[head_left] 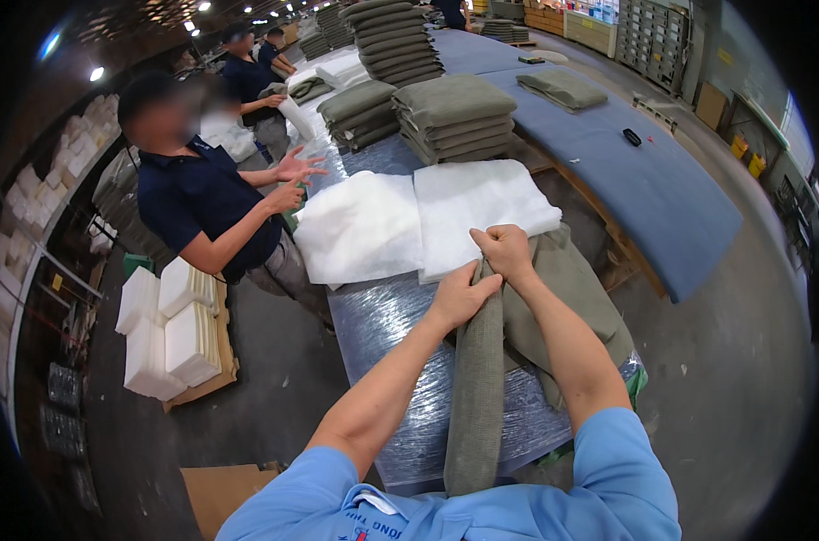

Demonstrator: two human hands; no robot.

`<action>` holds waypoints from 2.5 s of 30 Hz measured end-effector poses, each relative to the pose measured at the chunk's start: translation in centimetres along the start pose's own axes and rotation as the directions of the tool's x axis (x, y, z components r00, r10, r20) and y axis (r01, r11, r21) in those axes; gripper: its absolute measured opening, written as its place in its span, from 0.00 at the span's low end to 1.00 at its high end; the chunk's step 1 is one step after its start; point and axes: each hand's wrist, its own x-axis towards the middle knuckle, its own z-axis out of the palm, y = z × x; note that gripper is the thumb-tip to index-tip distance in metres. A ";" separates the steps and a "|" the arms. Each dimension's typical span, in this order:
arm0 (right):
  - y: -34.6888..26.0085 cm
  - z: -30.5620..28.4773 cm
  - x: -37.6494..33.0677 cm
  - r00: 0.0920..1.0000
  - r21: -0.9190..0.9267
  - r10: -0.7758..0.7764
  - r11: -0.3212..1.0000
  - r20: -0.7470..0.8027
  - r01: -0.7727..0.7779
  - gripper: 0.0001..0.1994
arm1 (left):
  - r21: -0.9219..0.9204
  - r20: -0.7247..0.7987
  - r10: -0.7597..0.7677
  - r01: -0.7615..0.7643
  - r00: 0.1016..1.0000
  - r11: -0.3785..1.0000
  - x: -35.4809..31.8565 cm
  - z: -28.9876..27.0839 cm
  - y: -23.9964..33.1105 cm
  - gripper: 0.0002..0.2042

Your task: The person inserts white foam pads into green fabric covers, folds and smooths the covers, and stacks the finished cushions. The person also handles cardboard and additional foam pads on the worktable.

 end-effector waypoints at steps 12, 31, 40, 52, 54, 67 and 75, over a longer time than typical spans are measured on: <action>1.5 1.7 -0.3 0.985 0.295 0.167 0.940 0.031 -0.169 0.31 | -0.094 -0.029 -0.120 0.116 0.992 0.989 0.4 -0.5 0.2 0.21; 2.1 2.8 -0.2 0.973 0.438 0.223 0.870 0.058 -0.226 0.30 | -0.087 -0.082 -0.090 0.083 0.992 0.993 0.5 -0.4 0.1 0.22; 2.6 2.6 -0.2 0.975 0.440 0.214 0.872 0.053 -0.215 0.29 | -0.083 -0.098 -0.042 0.034 0.994 0.996 0.8 -0.1 -0.3 0.21; 2.6 2.6 -0.1 0.978 0.475 0.202 0.856 0.056 -0.204 0.29 | -0.071 -0.106 -0.024 0.017 0.994 0.997 0.8 -0.2 -0.1 0.22; 2.3 2.5 0.0 0.981 0.432 0.191 0.882 0.034 -0.187 0.29 | -0.065 -0.109 -0.024 0.017 0.994 0.998 0.8 -0.2 0.0 0.23; 1.2 2.4 0.2 0.989 0.174 0.101 0.981 -0.105 -0.082 0.31 | 0.200 0.017 -0.084 0.079 0.996 0.977 1.2 -1.5 1.4 0.25; 10.7 1.4 -7.4 0.884 0.409 0.357 0.886 -0.302 -0.218 0.18 | 0.089 -0.162 -0.096 0.111 0.982 0.990 0.9 -0.4 1.2 0.23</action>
